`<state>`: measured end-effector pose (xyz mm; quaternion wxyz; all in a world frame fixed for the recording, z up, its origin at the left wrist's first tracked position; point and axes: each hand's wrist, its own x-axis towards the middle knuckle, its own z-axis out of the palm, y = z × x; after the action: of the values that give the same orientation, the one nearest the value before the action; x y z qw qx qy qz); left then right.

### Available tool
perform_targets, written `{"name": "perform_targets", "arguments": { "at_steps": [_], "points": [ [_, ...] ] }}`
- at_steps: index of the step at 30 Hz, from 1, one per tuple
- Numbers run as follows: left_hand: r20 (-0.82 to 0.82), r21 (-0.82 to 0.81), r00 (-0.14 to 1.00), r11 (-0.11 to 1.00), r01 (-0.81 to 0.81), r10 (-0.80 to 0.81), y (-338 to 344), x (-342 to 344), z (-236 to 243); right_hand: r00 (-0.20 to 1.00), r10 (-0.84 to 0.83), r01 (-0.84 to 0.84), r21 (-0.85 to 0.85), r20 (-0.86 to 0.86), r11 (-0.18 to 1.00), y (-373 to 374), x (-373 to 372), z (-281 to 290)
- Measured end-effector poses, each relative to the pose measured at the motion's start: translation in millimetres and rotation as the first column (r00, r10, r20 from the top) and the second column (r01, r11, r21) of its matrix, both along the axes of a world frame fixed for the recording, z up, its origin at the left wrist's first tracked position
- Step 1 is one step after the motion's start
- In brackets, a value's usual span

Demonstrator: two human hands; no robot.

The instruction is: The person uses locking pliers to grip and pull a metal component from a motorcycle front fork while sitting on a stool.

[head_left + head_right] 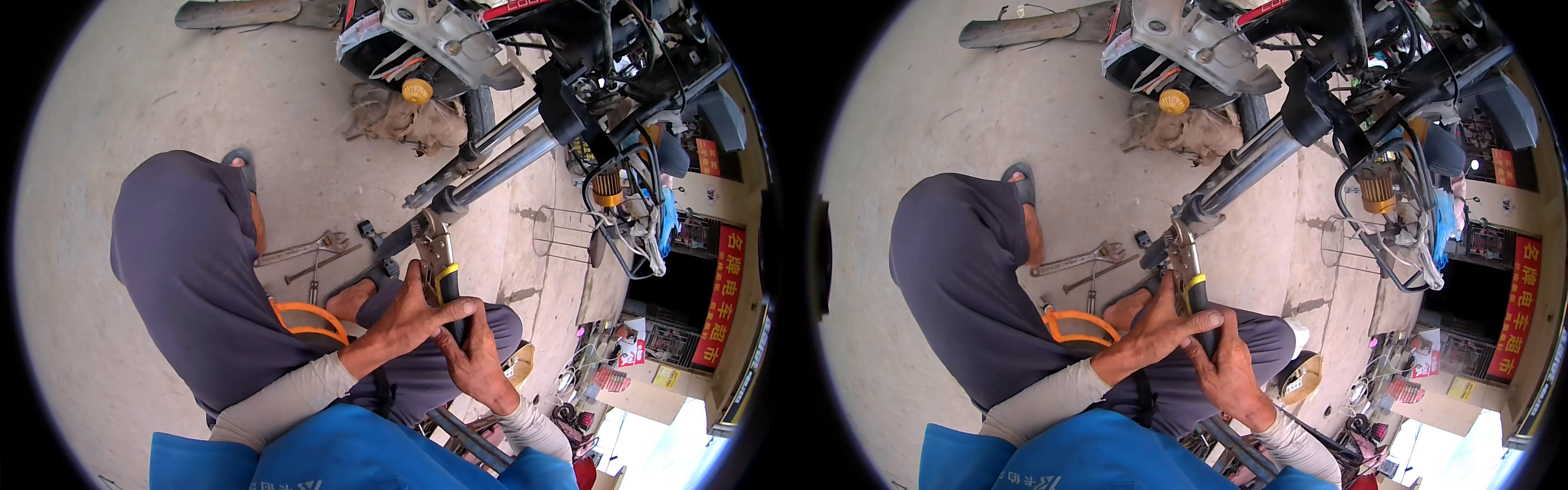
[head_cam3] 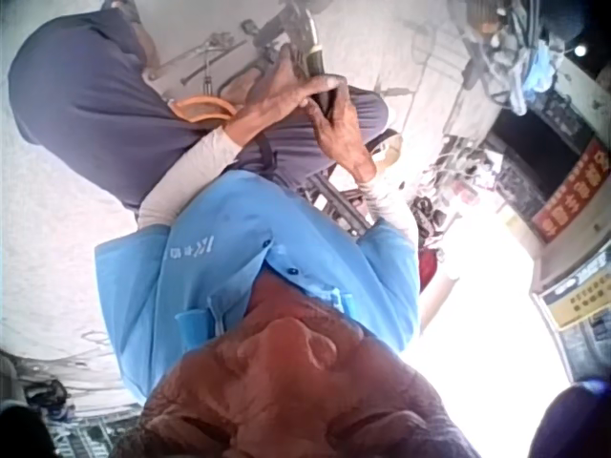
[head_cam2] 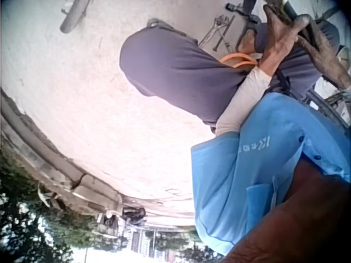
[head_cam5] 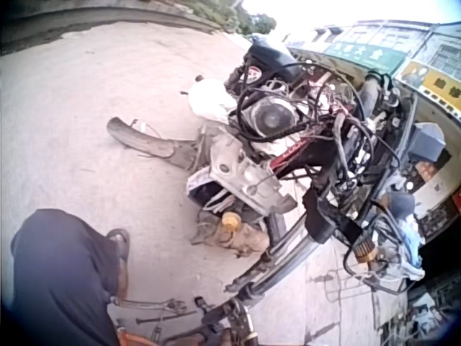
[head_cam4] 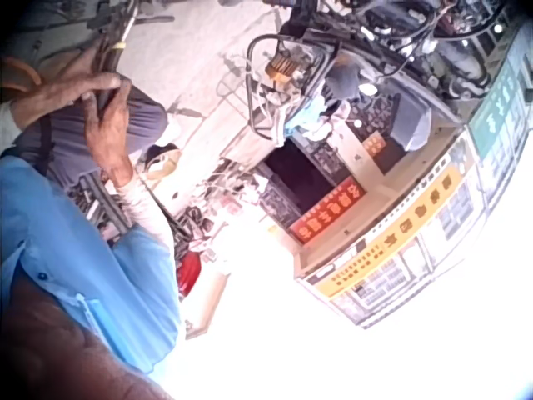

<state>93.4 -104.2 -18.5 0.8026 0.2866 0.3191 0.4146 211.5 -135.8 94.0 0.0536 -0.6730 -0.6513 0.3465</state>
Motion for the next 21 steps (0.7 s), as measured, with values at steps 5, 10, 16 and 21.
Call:
{"name": "perform_targets", "arguments": {
  "at_steps": [5, 10, 16, 21],
  "points": [
    [-0.099, 0.016, 0.992, 0.997, -0.074, 0.076, -1, 0, 5, 0.956, -0.215, 0.176, -0.192, -0.201, 0.965, 2, 10, -18],
    [-0.116, 0.039, 0.984, 0.990, -0.133, 0.137, -4, 9, 0, 0.732, -0.568, 0.334, -0.530, -0.375, 0.780, 4, 20, -31],
    [-0.162, 0.155, 0.965, 0.971, -0.180, 0.205, -8, 15, -15, 0.740, -0.560, 0.160, -0.712, -0.372, 0.684, 5, 35, -45],
    [-0.068, 0.130, 0.990, 0.985, -0.114, 0.124, -2, 3, -14, 0.810, -0.460, 0.118, -0.666, -0.365, 0.736, 16, 19, -33]
  ]
}}
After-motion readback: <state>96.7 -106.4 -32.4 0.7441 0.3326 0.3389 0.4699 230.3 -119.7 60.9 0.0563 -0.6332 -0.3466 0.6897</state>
